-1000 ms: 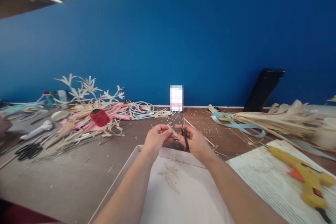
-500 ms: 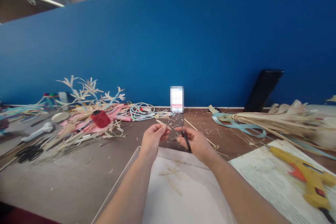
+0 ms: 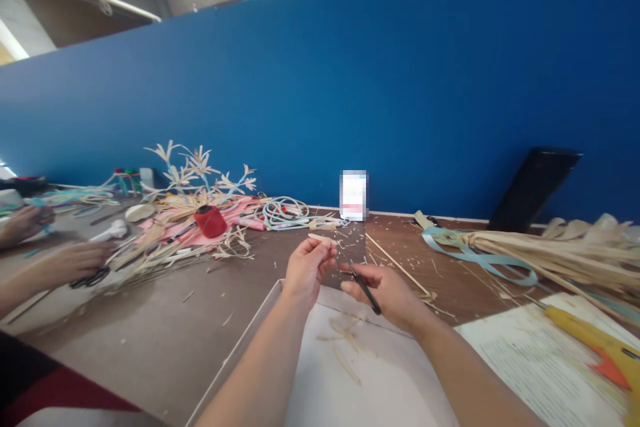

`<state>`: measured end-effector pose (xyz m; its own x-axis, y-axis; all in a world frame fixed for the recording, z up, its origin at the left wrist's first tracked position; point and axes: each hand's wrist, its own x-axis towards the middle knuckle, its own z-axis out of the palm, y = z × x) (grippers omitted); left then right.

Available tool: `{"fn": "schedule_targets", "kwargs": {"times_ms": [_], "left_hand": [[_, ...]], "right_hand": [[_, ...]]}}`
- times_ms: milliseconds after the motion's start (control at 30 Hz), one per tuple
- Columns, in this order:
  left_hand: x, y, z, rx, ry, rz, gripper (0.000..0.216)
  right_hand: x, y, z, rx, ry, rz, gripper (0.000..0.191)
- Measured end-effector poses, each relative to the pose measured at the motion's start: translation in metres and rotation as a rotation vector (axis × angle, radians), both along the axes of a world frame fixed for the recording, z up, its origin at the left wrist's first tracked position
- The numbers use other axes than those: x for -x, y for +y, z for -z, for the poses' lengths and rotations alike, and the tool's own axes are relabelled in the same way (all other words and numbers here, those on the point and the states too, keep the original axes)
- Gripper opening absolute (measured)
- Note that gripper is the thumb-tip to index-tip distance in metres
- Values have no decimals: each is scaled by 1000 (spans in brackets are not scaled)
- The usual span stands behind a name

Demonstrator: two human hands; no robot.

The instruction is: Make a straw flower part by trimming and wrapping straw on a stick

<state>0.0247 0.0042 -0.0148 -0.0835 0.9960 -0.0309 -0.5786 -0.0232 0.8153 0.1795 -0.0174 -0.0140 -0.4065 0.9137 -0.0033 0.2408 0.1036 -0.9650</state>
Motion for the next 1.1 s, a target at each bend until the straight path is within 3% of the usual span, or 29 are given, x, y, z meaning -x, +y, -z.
{"fn": "schedule_targets", "kwargs": {"times_ms": [233,700,1100], "left_hand": [[-3,-2,1,-3,27,9,23],[-7,-6,3,-7,442,45,18],[-7,-6,4,-26,562,41,18]], "right_hand": [[5,-4,-5,38,-1,68,55],[1,2,4,24,46,164,52],[2,2,-1,-15,-12,171,48]]}}
